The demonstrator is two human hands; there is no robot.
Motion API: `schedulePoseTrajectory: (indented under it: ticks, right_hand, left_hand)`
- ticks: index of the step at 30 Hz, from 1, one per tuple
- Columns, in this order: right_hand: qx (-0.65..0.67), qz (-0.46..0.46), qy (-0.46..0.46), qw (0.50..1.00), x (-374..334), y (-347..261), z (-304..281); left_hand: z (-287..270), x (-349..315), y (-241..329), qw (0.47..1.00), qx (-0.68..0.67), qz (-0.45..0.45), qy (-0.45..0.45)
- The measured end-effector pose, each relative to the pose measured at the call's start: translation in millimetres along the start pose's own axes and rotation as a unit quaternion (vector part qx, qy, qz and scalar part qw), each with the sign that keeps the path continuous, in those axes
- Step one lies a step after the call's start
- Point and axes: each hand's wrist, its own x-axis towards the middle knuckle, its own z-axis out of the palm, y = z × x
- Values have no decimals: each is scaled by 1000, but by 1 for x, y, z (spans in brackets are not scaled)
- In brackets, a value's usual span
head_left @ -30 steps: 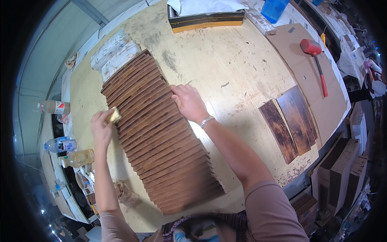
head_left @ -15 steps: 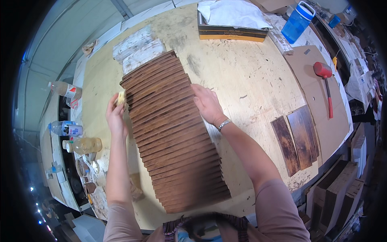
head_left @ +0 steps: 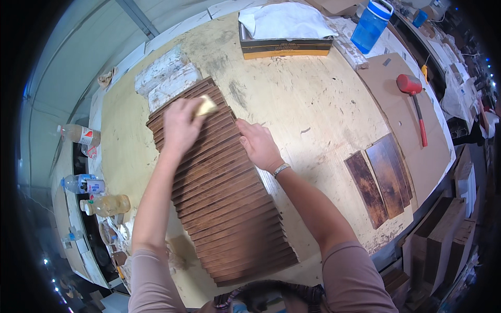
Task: The person polishes a flexible wooden tambour mat by hand using a small block and a yellow sponge, then wipes the surface with a white cloth.
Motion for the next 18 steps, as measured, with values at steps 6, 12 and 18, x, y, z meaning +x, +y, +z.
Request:
schedulePoseTrajectory:
  ticks: [6, 12, 18]
  right_hand:
    - [15, 8, -21, 1000, 5, -9, 1]
    - [24, 12, -16, 1000, 1, -7, -1]
    - [19, 12, -12, 1000, 2, -6, 0]
  left_hand:
    - [12, 18, -38, 981, 131, -140, -11]
    - [24, 31, -30, 993, 98, -71, -17]
    - [37, 45, -27, 995, 88, 19, 35]
